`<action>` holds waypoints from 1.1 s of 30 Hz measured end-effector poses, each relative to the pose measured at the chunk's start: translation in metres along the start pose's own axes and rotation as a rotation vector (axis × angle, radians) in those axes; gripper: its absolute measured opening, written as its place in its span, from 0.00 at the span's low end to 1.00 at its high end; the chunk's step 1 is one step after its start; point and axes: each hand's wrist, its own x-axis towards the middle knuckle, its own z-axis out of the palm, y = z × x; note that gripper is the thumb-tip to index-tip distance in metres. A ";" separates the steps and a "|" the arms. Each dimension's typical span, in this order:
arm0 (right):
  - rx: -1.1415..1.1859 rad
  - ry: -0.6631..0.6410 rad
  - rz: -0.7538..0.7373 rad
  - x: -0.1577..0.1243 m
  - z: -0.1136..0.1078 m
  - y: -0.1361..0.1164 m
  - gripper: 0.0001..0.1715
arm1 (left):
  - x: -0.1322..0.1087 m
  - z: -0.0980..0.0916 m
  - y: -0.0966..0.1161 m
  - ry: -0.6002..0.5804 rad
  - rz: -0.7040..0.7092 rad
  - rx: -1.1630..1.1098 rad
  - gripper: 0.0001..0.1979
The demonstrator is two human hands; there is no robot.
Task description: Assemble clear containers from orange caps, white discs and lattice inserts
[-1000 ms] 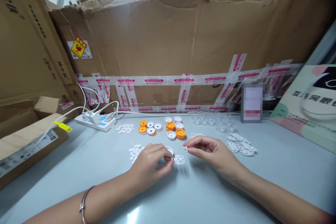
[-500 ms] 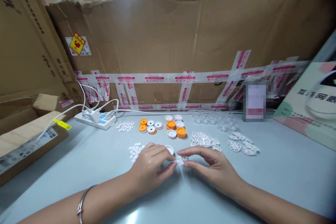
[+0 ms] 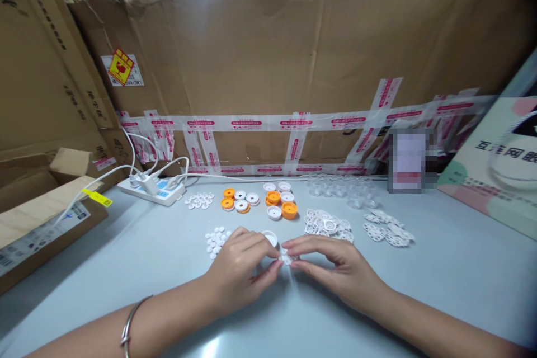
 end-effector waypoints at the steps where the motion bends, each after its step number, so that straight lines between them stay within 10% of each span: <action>1: -0.003 0.001 -0.018 0.000 0.000 0.000 0.05 | 0.000 0.000 0.000 0.009 0.007 0.001 0.03; 13: 0.036 0.158 0.166 0.001 -0.002 0.004 0.09 | 0.002 -0.003 0.000 -0.025 -0.070 -0.050 0.03; 33: -0.301 -0.024 -0.425 -0.003 -0.004 0.005 0.13 | 0.001 -0.002 0.002 -0.008 -0.105 -0.110 0.03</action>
